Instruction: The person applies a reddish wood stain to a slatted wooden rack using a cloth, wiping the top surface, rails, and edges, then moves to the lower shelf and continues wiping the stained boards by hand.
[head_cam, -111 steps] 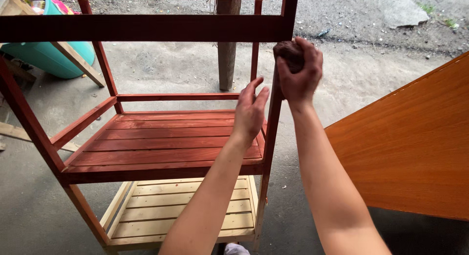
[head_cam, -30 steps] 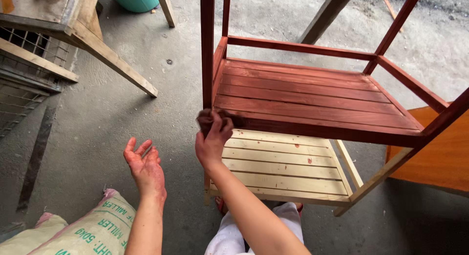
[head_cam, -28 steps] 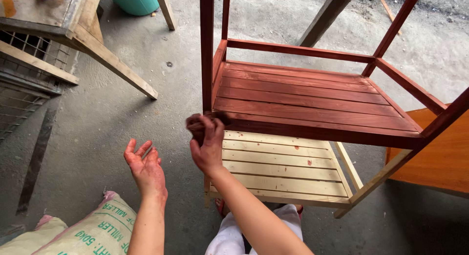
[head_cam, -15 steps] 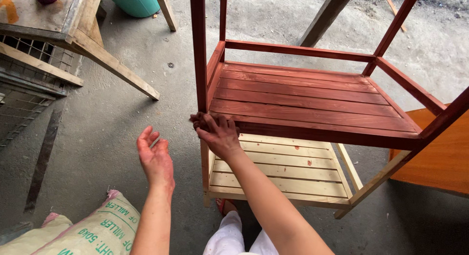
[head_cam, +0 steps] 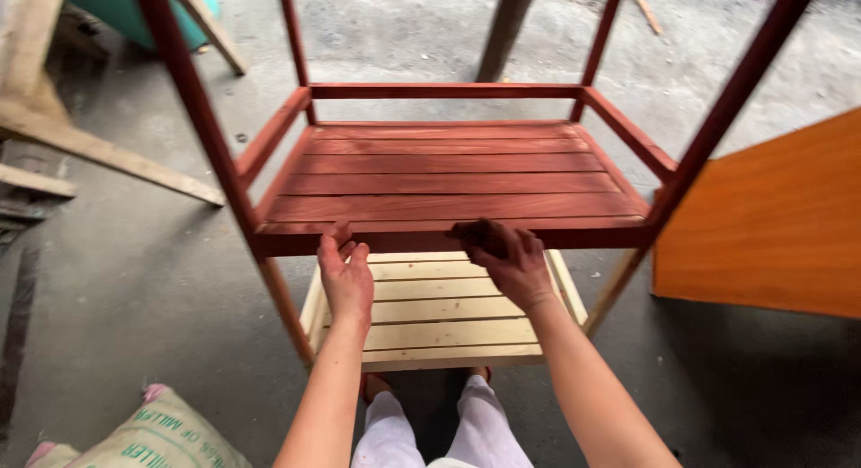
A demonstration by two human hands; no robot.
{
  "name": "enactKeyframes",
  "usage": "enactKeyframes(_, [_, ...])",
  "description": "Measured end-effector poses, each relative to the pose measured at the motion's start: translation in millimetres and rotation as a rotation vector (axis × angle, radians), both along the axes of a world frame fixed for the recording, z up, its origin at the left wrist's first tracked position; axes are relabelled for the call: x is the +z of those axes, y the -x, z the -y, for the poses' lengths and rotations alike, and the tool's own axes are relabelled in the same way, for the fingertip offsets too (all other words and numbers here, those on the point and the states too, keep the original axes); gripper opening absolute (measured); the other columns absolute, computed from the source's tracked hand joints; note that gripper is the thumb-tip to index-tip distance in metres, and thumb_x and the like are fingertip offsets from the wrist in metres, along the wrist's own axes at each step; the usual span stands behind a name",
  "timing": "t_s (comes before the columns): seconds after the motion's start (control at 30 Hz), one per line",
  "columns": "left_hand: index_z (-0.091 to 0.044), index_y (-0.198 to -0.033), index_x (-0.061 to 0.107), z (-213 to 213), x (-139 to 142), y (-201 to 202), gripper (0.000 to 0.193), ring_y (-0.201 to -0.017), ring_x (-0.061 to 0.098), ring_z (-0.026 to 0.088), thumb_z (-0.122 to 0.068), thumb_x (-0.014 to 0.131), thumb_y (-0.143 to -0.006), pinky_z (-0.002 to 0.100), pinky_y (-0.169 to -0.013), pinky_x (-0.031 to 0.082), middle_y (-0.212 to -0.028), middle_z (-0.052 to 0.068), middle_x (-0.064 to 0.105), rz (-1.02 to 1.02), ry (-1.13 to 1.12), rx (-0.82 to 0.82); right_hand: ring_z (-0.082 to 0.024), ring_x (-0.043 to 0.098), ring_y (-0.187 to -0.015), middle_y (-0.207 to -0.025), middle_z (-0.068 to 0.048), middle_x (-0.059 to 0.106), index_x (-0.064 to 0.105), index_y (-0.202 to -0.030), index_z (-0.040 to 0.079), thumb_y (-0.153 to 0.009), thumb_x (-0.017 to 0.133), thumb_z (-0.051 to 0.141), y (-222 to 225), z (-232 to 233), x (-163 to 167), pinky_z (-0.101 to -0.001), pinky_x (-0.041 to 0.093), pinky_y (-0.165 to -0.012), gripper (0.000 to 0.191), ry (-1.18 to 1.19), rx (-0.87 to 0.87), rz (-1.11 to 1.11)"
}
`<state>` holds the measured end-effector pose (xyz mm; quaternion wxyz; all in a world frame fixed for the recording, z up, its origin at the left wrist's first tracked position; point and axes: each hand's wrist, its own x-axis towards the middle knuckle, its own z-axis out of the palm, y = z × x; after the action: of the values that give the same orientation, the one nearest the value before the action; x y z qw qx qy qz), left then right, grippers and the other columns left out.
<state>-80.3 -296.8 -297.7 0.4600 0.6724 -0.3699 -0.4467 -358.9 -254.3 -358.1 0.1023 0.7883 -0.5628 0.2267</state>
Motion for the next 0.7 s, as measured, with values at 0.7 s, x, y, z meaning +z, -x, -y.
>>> enactKeyframes(0.7, [-0.012, -0.129, 0.063, -38.7, -9.7, 254.7, 0.039, -0.116, 0.059, 0.022, -0.011, 0.065, -0.090, 0.037, -0.102, 0.048, -0.128, 0.008, 0.055, 0.039, 0.049, -0.380, -0.043, 0.049, -0.121, -0.129, -0.022, 0.046, 0.066, -0.119, 0.016, -0.075, 0.078, 0.011, 229.9, -102.7, 59.8, -0.0531, 0.045, -0.105, 0.046, -0.089, -0.706, 0.451])
